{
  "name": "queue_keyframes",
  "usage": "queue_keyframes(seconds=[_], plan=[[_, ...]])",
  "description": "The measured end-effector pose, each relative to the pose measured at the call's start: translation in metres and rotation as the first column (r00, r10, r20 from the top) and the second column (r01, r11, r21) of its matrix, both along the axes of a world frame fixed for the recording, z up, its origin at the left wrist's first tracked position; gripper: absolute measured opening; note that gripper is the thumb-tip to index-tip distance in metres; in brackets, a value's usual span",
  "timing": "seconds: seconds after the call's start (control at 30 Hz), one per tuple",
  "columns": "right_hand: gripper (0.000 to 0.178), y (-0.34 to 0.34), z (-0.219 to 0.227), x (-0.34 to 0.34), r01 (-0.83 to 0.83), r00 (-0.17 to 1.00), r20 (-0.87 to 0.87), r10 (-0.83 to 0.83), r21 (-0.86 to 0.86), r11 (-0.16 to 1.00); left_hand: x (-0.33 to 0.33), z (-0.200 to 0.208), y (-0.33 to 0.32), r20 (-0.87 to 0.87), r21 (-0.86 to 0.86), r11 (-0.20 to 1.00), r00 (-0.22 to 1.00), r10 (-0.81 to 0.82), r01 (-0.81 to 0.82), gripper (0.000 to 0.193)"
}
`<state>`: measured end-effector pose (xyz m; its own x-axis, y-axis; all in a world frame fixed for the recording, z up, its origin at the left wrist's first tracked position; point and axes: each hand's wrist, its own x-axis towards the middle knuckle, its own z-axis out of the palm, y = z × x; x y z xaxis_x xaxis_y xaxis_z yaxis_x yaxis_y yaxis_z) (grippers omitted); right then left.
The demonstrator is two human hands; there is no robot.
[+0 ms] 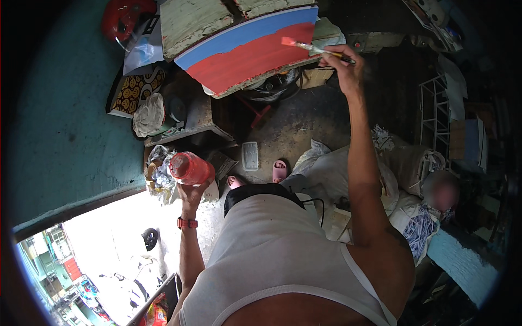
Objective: Painting a red stripe on a wooden sign or box using a paintbrush.
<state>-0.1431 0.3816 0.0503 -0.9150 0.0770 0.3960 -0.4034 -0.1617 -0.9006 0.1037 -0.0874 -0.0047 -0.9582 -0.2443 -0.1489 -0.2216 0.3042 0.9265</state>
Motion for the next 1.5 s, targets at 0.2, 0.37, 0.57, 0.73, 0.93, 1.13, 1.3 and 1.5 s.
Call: queue_keyframes(seconds=[0.2,0.37,0.57,0.73,0.93,1.13,1.3,1.5], plan=[[0.013,-0.121,-0.003,0.005,-0.268,0.961,-0.021,0.276,0.188,0.945,-0.017,-0.004,0.01,-0.022,-0.077,0.993,0.996,-0.086,0.084,0.088],[0.014,-0.155,-0.013,-0.012,-0.161,0.979,-0.099,0.177,0.15,0.976,-0.017,0.0,0.014,-0.007,-0.031,0.996,0.997,-0.078,0.078,0.09],[0.014,-0.1,-0.019,-0.012,0.128,0.99,-0.05,-0.129,-0.011,0.992,0.001,-0.001,0.0,0.003,0.005,1.0,1.0,-0.011,0.011,0.091],[0.017,-0.044,-0.02,-0.007,0.391,0.916,-0.061,-0.395,-0.07,0.918,0.014,-0.003,-0.008,0.018,0.065,0.996,0.998,0.068,-0.069,0.091],[0.015,-0.074,-0.027,0.015,0.686,0.714,-0.13,-0.688,-0.069,0.725,0.016,-0.002,-0.015,0.026,0.036,0.998,0.998,0.057,-0.058,0.084],[0.013,-0.181,-0.041,0.012,0.782,0.614,-0.418,-0.67,0.201,0.591,0.006,0.006,-0.017,-0.014,0.005,1.0,1.0,-0.009,0.009,0.083],[0.024,-0.274,-0.032,0.053,0.528,0.775,-0.529,-0.346,0.24,0.815,0.007,0.007,-0.04,-0.023,-0.041,0.998,0.998,-0.057,0.056,0.085],[0.018,-0.253,-0.024,0.06,0.657,0.713,-0.432,-0.553,0.133,0.742,0.014,0.018,-0.081,-0.023,0.005,0.998,0.998,-0.054,0.055,0.085]])
